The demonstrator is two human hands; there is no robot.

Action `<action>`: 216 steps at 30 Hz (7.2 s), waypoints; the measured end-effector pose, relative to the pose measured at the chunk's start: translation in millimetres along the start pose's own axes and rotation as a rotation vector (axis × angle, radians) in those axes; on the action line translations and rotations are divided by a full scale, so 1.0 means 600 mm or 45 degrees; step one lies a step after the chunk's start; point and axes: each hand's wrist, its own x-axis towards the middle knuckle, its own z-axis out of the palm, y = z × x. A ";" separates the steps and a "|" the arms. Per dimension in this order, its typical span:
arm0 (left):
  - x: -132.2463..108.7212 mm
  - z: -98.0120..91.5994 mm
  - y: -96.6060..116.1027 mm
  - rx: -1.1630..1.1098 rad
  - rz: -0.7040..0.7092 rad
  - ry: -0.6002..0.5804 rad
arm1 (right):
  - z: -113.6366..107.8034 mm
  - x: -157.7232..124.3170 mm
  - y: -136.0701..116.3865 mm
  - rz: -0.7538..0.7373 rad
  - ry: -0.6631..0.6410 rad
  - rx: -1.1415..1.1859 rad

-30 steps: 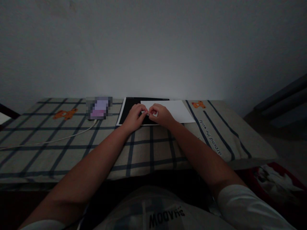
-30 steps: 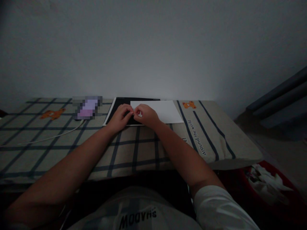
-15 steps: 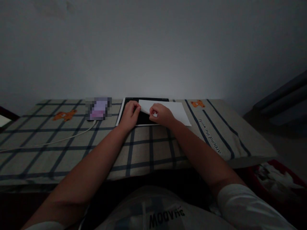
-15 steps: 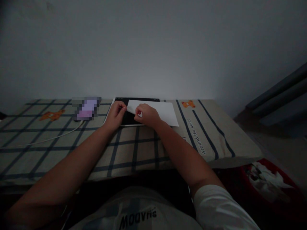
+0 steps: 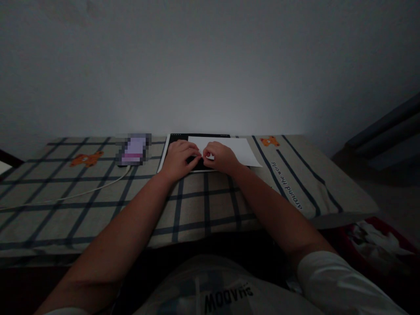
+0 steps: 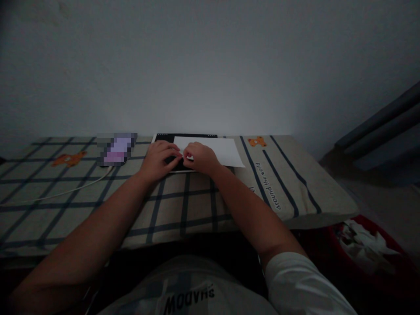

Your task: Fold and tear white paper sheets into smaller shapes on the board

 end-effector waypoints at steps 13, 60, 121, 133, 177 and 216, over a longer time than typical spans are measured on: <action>0.002 0.001 0.005 0.114 -0.064 -0.084 | 0.004 0.001 0.007 0.014 -0.004 0.023; -0.002 -0.004 -0.038 0.070 -0.293 0.162 | -0.019 0.002 0.001 0.031 -0.151 -0.270; 0.000 0.002 -0.026 0.211 -0.040 -0.171 | -0.004 0.002 -0.007 -0.019 -0.157 -0.304; -0.002 -0.004 -0.046 0.328 -0.100 -0.133 | -0.011 0.003 0.001 0.025 -0.185 -0.293; -0.001 -0.005 -0.010 0.385 -0.105 -0.138 | -0.011 0.002 0.010 0.094 -0.211 -0.265; 0.002 -0.006 -0.022 0.398 -0.346 -0.111 | -0.020 0.007 0.023 0.196 -0.176 -0.299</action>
